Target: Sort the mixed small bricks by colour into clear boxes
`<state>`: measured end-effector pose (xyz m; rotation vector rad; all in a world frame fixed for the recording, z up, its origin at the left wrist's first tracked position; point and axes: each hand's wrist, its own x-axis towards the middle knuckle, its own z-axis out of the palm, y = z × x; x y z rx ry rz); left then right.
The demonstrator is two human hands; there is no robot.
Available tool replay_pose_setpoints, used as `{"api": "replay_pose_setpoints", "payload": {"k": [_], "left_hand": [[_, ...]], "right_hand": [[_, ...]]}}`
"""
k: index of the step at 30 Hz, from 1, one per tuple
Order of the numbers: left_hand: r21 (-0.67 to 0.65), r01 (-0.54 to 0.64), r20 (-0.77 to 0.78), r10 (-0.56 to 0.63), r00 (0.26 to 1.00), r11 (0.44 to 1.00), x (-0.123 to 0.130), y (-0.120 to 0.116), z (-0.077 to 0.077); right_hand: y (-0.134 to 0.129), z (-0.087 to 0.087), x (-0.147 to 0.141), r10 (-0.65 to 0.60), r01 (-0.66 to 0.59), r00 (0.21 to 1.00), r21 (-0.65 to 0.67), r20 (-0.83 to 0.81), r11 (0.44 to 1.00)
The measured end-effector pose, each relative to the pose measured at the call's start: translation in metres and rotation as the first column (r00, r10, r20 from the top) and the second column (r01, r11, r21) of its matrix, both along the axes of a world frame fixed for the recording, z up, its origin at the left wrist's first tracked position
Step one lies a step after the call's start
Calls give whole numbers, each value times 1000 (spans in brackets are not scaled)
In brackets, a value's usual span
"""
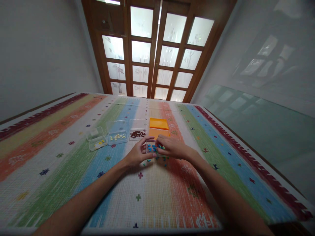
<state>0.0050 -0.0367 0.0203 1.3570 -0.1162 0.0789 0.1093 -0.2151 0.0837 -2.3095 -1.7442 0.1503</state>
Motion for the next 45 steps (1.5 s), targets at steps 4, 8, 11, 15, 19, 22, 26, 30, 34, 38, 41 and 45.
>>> {"api": "replay_pose_setpoints", "payload": {"k": [4, 8, 11, 15, 19, 22, 26, 30, 34, 38, 41, 45], "left_hand": [[-10, 25, 7, -24, 1000, 1000, 1, 1, -3], [-30, 29, 25, -28, 999, 999, 3, 1, -6], [-34, 30, 36, -29, 999, 999, 3, 0, -6], [-43, 22, 27, -21, 999, 999, 3, -1, -6], [-33, 20, 23, -19, 1000, 999, 3, -1, -6], [-28, 15, 20, -14, 1000, 1000, 2, -2, -4], [-49, 14, 9, -14, 1000, 999, 1, -2, -2], [-53, 7, 1, -7, 1000, 999, 0, -2, -3], [-54, 11, -16, -12, 1000, 998, -1, -2, -3], [-47, 9, -22, -10, 1000, 999, -1, -1, -1], [-34, -9, -34, 8, 999, 999, 0, 0, 0], [0, -31, -29, 31, 999, 1000, 0, 1, 1]], "right_hand": [[8, -2, -1, 41, -41, 999, -15, -13, 999], [15, -3, -2, 41, -41, 999, -30, 19, 999], [18, -4, -4, -16, 19, 999, -55, 46, 998], [21, -6, -5, -68, 73, 996, -72, 64, 995], [22, -7, -5, -70, 75, 994, -73, 80, 994], [23, -5, -5, -71, 79, 993, -87, 95, 993], [22, -2, -5, -75, 86, 991, -95, 113, 992], [17, 3, -6, -76, 80, 994, -49, 83, 996], [7, 12, -5, -95, 94, 994, 25, 59, 995], [-10, 20, -2, -112, 109, 993, 60, 45, 992], [-30, 21, 5, -150, 149, 989, 83, 6, 985], [-63, 16, 15, -204, 203, 972, -24, -116, 979]]}}
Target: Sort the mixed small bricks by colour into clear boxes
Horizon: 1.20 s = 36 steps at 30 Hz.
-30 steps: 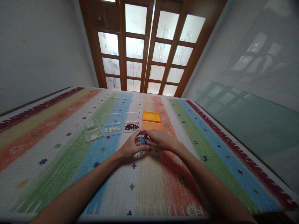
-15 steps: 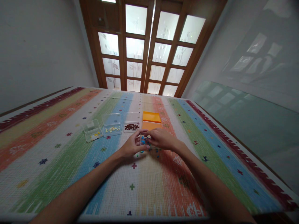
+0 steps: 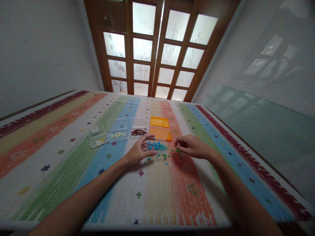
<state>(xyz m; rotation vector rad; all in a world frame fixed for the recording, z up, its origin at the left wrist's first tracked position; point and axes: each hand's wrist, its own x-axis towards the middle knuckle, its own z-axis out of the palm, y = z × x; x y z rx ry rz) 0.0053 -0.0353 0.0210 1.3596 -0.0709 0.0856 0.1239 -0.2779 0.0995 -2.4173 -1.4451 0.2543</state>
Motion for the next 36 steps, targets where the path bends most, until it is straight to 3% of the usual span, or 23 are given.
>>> {"api": "replay_pose_setpoints", "payload": {"k": [3, 5, 11, 15, 19, 22, 29, 36], "left_hand": [[11, 9, 21, -9, 1000, 1000, 0, 1, 0], [7, 10, 19, -10, 1000, 1000, 0, 1, -1], [14, -10, 4, 10, 1000, 1000, 1, 0, 0], [30, -21, 5, 21, 1000, 999, 1, 0, -2], [19, -11, 4, 11, 1000, 1000, 0, 0, -1], [16, 3, -1, -3, 1000, 1000, -1, -2, -1], [14, 14, 7, -15, 1000, 1000, -1, -3, -4], [-3, 17, 31, -17, 999, 1000, -1, -1, 0]], "right_hand": [[-21, -12, 3, 8, -21, 993, -109, -122, 994], [-30, -25, 1, -17, 3, 993, -121, -115, 993], [-43, -56, -6, -72, 69, 995, -41, -74, 997], [-36, -47, -10, -33, 38, 994, 47, -105, 998], [-15, -29, -15, -14, 28, 997, 202, -69, 979], [4, -22, -16, -16, 26, 999, 246, -43, 969], [36, -23, -16, -102, 96, 994, 113, 50, 989], [47, -23, -17, -183, 183, 976, 10, 117, 983]]}}
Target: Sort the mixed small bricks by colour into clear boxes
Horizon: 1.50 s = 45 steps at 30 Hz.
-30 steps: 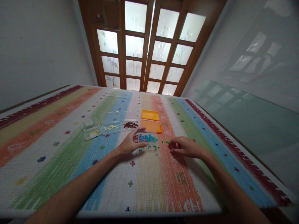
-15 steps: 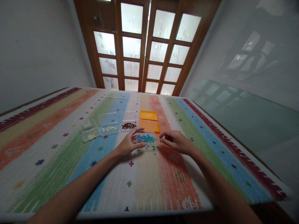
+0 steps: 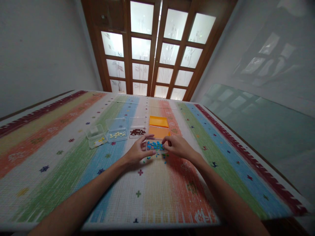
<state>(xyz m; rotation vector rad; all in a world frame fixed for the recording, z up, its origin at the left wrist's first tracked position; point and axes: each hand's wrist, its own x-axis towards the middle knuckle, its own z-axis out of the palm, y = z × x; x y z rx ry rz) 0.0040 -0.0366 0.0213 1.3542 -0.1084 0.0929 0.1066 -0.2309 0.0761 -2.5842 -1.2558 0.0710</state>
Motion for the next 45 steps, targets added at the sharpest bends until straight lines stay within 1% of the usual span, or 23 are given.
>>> {"api": "replay_pose_setpoints", "payload": {"k": [4, 6, 9, 11, 13, 16, 19, 22, 24, 27, 32, 37, 45], "left_hand": [[9, -15, -3, 15, 1000, 1000, 0, 0, 1], [20, -25, -13, 26, 1000, 999, 0, 1, 1], [41, -53, -34, 55, 998, 998, 2, 2, 1], [49, -77, -36, 79, 996, 996, 3, 3, 0], [57, -95, -28, 96, 995, 994, 4, 4, 0], [75, -125, -8, 126, 992, 989, 4, 5, 2], [88, -148, 1, 149, 989, 985, 3, 5, 4], [101, -149, 4, 150, 989, 984, 3, 5, 5], [110, -144, 3, 145, 989, 983, 3, 4, 5], [112, -141, 2, 141, 990, 984, 4, 4, 5], [104, -132, 2, 132, 991, 986, 5, 5, 4], [112, -130, 6, 130, 991, 985, 5, 6, 4], [115, -124, 18, 123, 992, 986, 5, 6, 5]], "right_hand": [[0, 3, -1, 9, -8, 1000, 32, -21, 999], [-2, 5, -1, 0, 4, 999, 91, -46, 996], [-9, 7, 0, -49, 56, 998, 205, -39, 977], [-17, 7, 2, -56, 64, 998, 236, -41, 970], [-25, 5, 2, 10, 8, 996, 203, -90, 979], [-36, -4, -1, 161, -137, 966, 127, -203, 982], [-43, -17, -9, 236, -223, 946, 82, -223, 971], [-44, -27, -17, 243, -239, 953, 43, -179, 970], [-44, -29, -21, 240, -239, 958, 24, -159, 971], [-43, -30, -22, 239, -242, 959, 0, -153, 970], [-41, -31, -21, 223, -225, 966, 2, -130, 974], [-39, -30, -21, 215, -217, 962, 4, -168, 976], [-38, -28, -17, 247, -250, 954, 3, -172, 968]]}}
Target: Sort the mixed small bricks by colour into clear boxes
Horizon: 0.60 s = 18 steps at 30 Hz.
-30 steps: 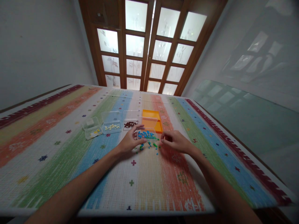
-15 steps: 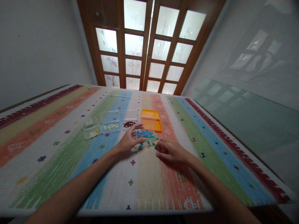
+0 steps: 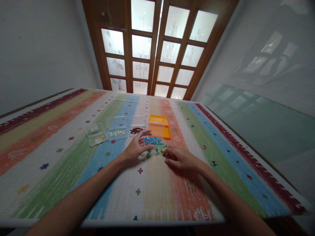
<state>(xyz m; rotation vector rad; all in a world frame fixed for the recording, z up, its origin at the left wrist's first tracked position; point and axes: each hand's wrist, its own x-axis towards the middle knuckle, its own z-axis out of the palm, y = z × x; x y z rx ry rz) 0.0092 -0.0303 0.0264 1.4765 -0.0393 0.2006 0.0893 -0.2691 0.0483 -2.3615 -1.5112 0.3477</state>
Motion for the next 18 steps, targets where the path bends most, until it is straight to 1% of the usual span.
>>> {"api": "replay_pose_setpoints", "payload": {"k": [6, 12, 18], "left_hand": [[9, 0, 1, 0, 1000, 1000, -1, 1, 1], [-15, 5, -16, -5, 1000, 1000, -1, 0, 0], [-9, 9, -13, -9, 1000, 1000, 0, 0, 0]], "right_hand": [[-4, -3, 5, 38, -38, 999, 8, -18, 999], [-8, -5, 8, 83, -83, 996, 25, -28, 996], [-10, -12, 10, 81, -81, 996, 30, -26, 996]]}}
